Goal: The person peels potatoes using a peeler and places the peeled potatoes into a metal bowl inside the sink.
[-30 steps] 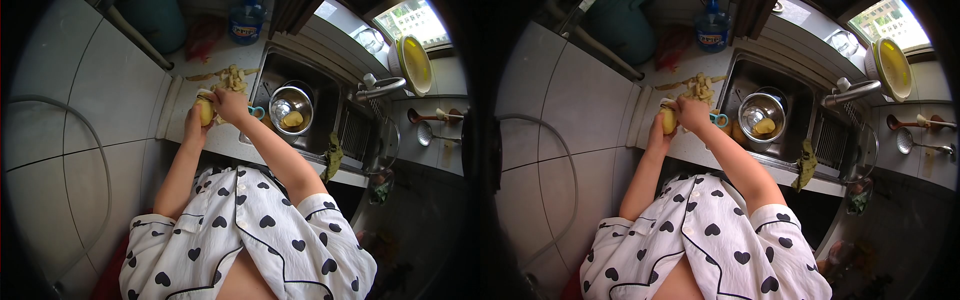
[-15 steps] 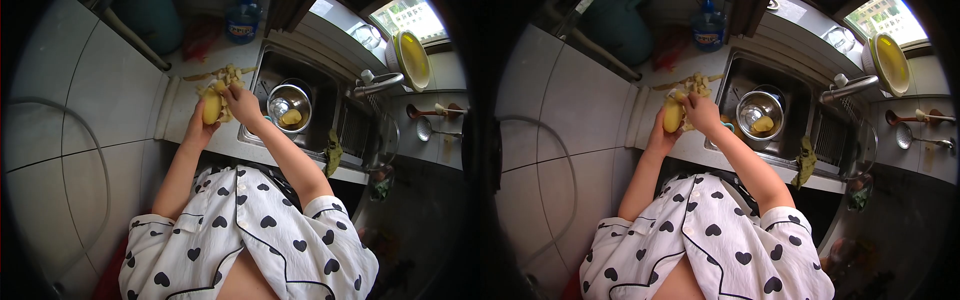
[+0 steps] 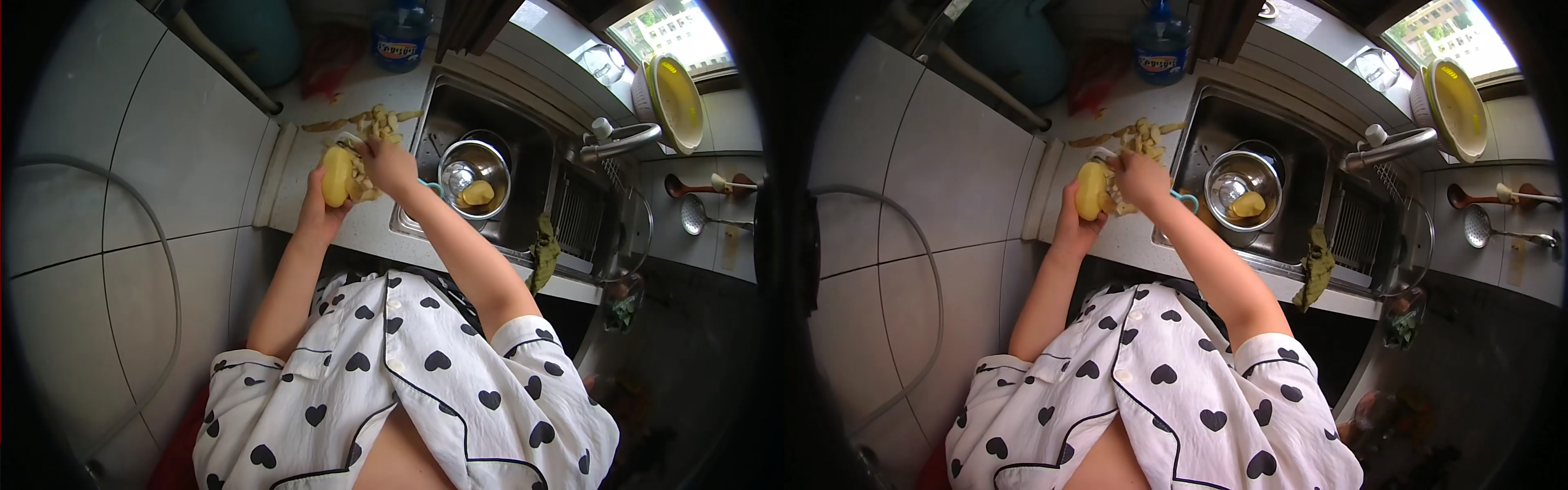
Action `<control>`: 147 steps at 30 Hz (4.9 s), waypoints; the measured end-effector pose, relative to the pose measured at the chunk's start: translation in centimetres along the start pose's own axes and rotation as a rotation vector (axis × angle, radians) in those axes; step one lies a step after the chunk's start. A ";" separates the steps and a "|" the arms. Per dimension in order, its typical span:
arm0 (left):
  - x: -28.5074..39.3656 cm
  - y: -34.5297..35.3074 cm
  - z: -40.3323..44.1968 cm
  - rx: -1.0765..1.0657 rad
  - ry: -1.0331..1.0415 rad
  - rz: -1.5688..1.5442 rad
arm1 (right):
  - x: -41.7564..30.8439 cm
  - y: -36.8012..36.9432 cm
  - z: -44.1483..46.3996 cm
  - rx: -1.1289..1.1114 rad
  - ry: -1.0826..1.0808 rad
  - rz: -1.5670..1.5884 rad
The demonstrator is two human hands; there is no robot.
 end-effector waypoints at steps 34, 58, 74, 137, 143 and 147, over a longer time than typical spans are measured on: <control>-0.8 1.0 1.0 -0.160 -0.040 0.140 | 1.0 2.0 -0.9 -0.163 0.117 0.890; 1.8 2.5 -0.2 -0.286 0.249 0.509 | 2.5 -1.4 0.3 0.004 0.005 0.055; 4.6 3.6 -1.4 0.000 0.907 1.237 | -3.3 -5.7 -3.3 0.079 -0.232 0.107; -26.1 12.4 16.9 -0.223 -0.413 0.659 | 33.3 6.0 -8.5 0.231 0.860 1.628; -26.6 8.6 17.7 -0.261 -0.393 0.724 | 33.4 7.0 -8.3 0.145 0.877 1.595; -21.8 6.7 15.3 -0.089 -0.252 0.725 | 33.6 7.3 -8.6 0.145 0.906 1.558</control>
Point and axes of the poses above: each hand's wrist, its own z-axis towards the middle knuckle, its own y-axis out of the palm, x = y × z, the point moved 8 cm from there along z, towards the middle knuckle, and after that the axes turned 4 degrees about -x, right-handed, at the moved point
